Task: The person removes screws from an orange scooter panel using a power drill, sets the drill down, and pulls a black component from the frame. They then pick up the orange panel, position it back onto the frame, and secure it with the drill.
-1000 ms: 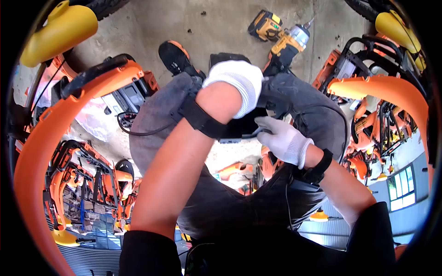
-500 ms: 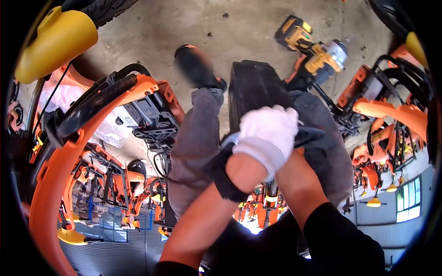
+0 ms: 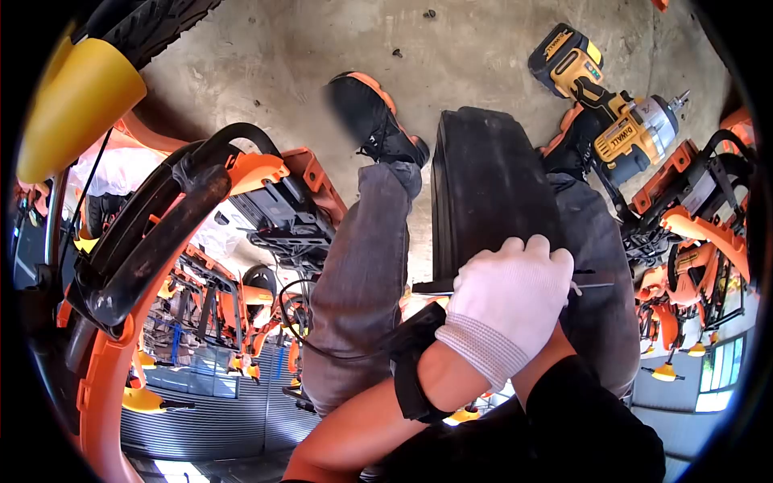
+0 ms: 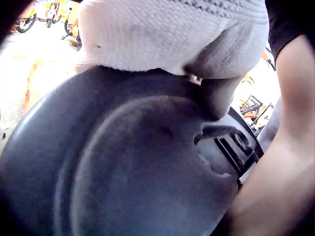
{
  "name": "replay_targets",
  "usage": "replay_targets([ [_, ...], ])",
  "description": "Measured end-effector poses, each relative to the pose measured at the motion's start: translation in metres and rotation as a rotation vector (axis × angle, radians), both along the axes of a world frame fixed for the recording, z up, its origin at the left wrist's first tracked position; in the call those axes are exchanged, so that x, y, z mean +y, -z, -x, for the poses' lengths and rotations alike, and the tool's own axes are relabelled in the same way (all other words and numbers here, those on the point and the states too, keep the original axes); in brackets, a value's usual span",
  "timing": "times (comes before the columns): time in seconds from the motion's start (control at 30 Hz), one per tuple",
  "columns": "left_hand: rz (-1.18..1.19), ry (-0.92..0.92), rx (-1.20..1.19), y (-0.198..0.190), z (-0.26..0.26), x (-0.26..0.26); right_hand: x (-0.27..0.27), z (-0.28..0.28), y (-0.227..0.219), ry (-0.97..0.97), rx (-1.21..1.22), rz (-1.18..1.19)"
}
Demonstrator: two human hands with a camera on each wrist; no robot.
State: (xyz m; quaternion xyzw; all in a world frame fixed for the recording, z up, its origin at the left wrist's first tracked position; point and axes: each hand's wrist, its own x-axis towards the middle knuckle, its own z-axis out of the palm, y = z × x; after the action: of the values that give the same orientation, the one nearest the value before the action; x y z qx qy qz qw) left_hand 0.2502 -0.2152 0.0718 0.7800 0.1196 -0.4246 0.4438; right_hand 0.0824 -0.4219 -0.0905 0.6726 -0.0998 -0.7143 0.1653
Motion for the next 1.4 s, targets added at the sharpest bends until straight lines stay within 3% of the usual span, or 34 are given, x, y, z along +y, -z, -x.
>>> replay_targets([
  [0.83,0.08,0.007,0.07,0.002,-0.004,0.001,-0.002,-0.015,0.012,0.002,0.011,-0.092],
  [1.1,0.053,0.016,0.05,0.004,-0.001,0.005,0.017,-0.061,-0.018,-0.017,0.046,-0.39],
  [1.4,0.067,0.11,0.138,0.004,-0.009,0.012,0.053,-0.132,-0.066,0.033,0.177,-0.934],
])
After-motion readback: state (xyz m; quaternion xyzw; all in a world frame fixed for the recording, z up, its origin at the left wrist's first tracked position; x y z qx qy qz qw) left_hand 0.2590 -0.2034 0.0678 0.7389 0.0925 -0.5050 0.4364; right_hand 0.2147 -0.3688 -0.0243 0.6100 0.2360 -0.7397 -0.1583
